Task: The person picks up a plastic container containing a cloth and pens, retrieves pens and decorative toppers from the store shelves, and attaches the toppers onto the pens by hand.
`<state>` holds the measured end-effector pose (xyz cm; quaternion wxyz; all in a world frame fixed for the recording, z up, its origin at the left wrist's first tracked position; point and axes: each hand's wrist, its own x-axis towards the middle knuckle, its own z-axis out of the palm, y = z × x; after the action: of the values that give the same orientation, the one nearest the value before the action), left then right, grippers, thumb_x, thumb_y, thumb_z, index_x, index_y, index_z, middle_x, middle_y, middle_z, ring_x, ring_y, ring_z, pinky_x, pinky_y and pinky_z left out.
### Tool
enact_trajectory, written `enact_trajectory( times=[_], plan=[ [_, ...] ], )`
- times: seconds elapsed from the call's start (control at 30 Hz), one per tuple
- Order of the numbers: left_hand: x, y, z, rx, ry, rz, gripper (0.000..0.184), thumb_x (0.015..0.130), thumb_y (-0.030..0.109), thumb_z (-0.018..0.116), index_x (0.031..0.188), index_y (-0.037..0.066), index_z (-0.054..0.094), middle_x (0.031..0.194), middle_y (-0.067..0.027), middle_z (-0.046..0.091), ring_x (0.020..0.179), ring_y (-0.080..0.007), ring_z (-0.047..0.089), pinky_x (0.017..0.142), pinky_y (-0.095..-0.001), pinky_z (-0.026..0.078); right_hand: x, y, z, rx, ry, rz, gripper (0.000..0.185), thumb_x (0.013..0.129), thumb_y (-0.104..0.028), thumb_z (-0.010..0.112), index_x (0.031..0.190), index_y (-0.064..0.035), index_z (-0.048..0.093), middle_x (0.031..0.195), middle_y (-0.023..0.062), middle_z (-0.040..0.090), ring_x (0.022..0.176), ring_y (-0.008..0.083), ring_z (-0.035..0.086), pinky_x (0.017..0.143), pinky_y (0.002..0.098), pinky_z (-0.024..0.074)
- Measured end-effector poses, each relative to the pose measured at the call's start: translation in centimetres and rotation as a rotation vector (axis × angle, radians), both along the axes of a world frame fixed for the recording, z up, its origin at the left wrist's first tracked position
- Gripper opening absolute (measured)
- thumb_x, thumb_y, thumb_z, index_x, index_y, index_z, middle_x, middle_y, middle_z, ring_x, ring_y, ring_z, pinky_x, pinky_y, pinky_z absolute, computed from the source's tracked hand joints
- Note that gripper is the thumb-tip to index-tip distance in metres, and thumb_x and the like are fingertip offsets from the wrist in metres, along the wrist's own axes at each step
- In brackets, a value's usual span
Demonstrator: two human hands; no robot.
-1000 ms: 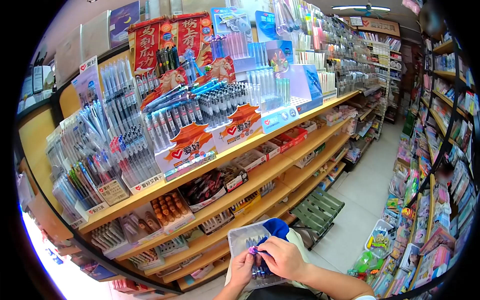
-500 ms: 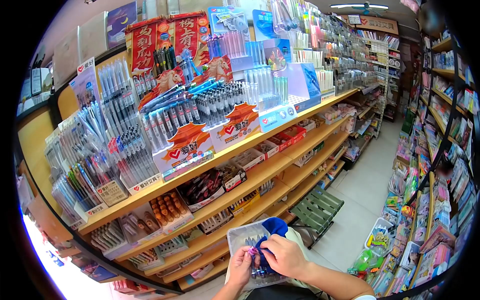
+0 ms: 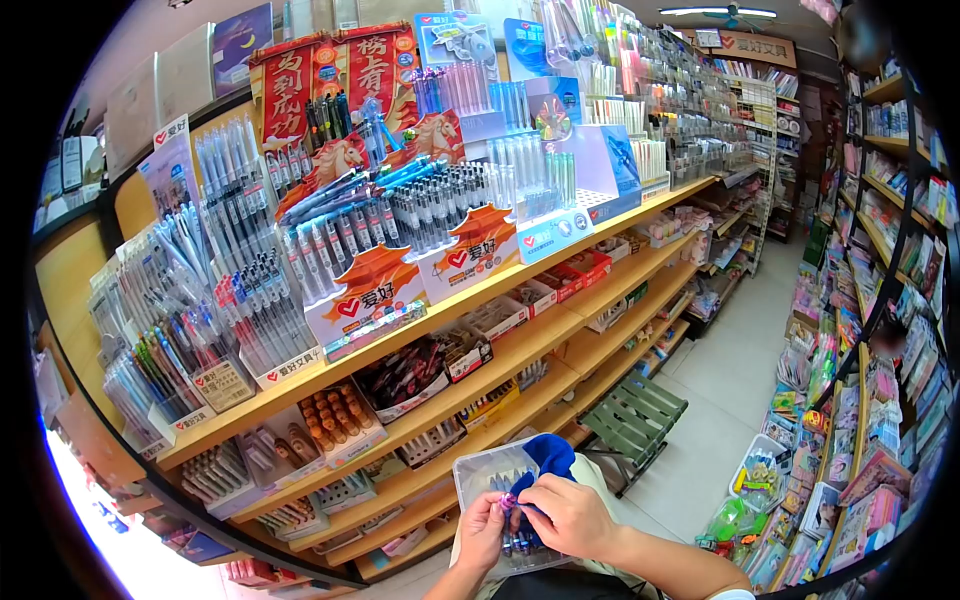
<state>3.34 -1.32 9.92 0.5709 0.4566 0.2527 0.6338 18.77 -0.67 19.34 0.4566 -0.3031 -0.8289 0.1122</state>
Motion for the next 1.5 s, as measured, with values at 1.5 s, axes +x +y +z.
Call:
enact_trajectory(
  times=[1.5],
  plan=[
    [0.13,-0.33,0.01,0.097,0.224,0.063,0.026,0.091,0.026,0.050,0.103,0.003,0.052,0.077,-0.0011,0.050,0.065,-0.0088,0.045,0.058,-0.0222,0.038,-0.36,-0.09,-0.22,0.050,-0.047,-0.012,0.022,0.068,0.002,0.062,0.088,-0.0024,0.057,0.079,0.0111,0.054,0.067,0.0276,0.056,0.058,0.0337,0.0464]
  ],
)
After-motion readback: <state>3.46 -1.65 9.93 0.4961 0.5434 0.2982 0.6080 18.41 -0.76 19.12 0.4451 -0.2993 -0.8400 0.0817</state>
